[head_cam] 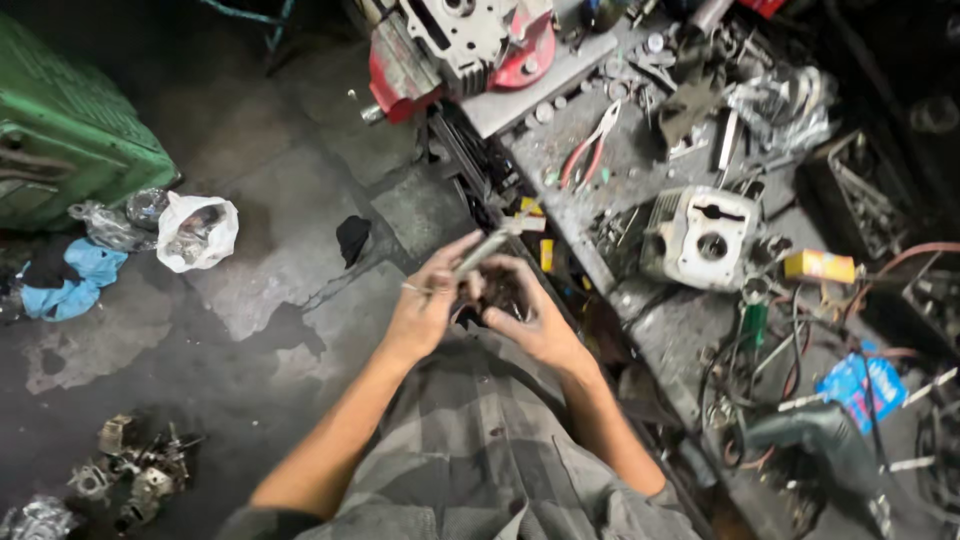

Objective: The person works at a cluttered repair workbench fitting a piston into a small engine cylinder head clamped in a vise, pressing it into place by hand, then picks up small fasteners, threads them by hand, and uses a screwdriver and pliers to work on the engine parts.

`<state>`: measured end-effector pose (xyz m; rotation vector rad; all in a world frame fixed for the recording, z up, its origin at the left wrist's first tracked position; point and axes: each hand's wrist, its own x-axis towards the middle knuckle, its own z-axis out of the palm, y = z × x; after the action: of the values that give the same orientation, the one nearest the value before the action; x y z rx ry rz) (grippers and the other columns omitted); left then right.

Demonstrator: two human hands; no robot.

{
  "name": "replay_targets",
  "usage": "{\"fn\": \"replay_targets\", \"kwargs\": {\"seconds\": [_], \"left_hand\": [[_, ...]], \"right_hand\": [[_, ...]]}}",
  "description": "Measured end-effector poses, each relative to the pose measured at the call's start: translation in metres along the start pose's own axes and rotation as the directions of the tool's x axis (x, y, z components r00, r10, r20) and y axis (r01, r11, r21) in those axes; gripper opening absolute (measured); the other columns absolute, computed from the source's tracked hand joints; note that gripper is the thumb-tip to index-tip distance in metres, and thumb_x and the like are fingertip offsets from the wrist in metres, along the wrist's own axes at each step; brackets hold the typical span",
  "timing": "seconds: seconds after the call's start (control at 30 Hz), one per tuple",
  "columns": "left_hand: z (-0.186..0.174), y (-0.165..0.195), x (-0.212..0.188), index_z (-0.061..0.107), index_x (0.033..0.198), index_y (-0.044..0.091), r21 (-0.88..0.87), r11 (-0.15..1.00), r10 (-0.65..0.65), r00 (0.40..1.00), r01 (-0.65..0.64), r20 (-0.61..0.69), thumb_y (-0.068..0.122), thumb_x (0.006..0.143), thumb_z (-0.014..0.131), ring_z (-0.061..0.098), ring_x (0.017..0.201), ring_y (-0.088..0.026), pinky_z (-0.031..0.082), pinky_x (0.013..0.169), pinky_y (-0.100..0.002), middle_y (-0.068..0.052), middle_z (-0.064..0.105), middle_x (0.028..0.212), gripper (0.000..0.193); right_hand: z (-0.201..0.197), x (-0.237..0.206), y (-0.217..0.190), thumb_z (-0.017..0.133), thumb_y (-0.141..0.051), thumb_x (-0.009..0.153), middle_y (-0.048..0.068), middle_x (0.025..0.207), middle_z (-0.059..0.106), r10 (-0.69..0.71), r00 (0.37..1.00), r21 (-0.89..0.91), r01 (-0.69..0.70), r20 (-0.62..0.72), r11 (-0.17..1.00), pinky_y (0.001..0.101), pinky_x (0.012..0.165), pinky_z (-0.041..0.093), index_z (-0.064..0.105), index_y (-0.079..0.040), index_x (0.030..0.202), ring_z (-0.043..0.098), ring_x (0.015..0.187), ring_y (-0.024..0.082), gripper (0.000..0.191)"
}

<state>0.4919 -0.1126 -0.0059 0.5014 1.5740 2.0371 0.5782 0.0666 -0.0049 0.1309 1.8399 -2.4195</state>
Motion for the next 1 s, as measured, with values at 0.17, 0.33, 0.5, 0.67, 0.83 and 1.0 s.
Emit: {"fn": "replay_targets", "kwargs": {"seconds": [0.17,0.33,0.5,0.67,0.83,1.0], "left_hand": [[0.051,0.015,0.047,0.038,0.158,0.003,0.56,0.688,0.406,0.885,-0.461,0.229,-0.002,0.088,0.067,0.051,0.125,-0.036,0.043,0.109,-0.043,-0.018,0.054,0.143,0.077],[0.082,0.022,0.07,0.043,0.15,0.004,0.596,0.714,0.348,0.925,-0.367,0.153,0.004,0.077,0.072,0.046,0.127,-0.04,0.039,0.111,-0.046,-0.021,0.052,0.138,0.079],[0.061,0.031,0.091,0.064,0.124,0.006,0.638,0.725,0.483,0.852,-0.259,-0.204,0.008,0.094,0.071,0.06,0.121,-0.028,0.046,0.106,-0.038,-0.012,0.063,0.128,0.031],[0.022,0.029,0.108,0.064,0.112,0.004,0.497,0.86,0.376,0.801,-0.115,-0.465,0.007,0.095,0.068,0.059,0.093,-0.014,0.049,0.086,-0.027,-0.005,0.063,0.11,0.017],[-0.007,0.016,0.118,0.064,0.108,0.004,0.458,0.884,0.343,0.798,-0.096,-0.495,0.005,0.094,0.069,0.059,0.091,-0.011,0.049,0.082,-0.027,-0.004,0.062,0.108,0.015],[-0.053,0.018,0.144,0.063,0.107,0.003,0.368,0.923,0.304,0.799,-0.112,-0.519,0.005,0.097,0.067,0.058,0.092,-0.009,0.049,0.084,-0.025,-0.003,0.062,0.109,0.011]], "right_hand": [[-0.027,0.025,-0.019,0.079,-0.019,0.087,0.013,0.159,0.035,-0.234,0.972,-0.151,0.235,0.025,0.96,0.0393,0.119,0.031,0.018,-0.005,0.158,0.034,0.147,0.024,0.095],[-0.066,0.052,-0.026,0.061,-0.03,0.1,0.016,0.153,0.053,-0.351,0.924,-0.204,0.318,-0.153,0.926,0.0389,0.126,0.034,0.053,0.001,0.144,0.047,0.147,0.025,0.054],[-0.09,0.083,-0.05,0.058,-0.027,0.102,0.015,0.118,0.061,-0.257,0.91,-0.176,0.209,-0.324,0.962,0.0385,0.096,0.041,0.066,0.004,0.135,0.056,0.108,0.025,0.046],[-0.084,0.126,-0.102,0.066,-0.02,0.098,0.01,0.09,0.071,-0.4,0.899,-0.596,0.224,-0.179,0.771,0.0374,0.07,0.053,0.063,-0.004,0.137,0.068,0.072,0.026,0.042],[-0.061,0.171,-0.145,0.071,-0.027,0.094,0.017,0.074,0.072,-0.352,0.921,-0.891,0.012,-0.167,0.454,0.0444,0.062,0.053,0.068,-0.017,0.122,0.07,0.067,0.034,0.03],[-0.043,0.202,-0.17,0.069,-0.026,0.093,0.016,0.082,0.074,-0.366,0.923,-0.955,-0.001,-0.115,0.296,0.0489,0.064,0.054,0.071,-0.02,0.117,0.071,0.073,0.037,0.025]]}}
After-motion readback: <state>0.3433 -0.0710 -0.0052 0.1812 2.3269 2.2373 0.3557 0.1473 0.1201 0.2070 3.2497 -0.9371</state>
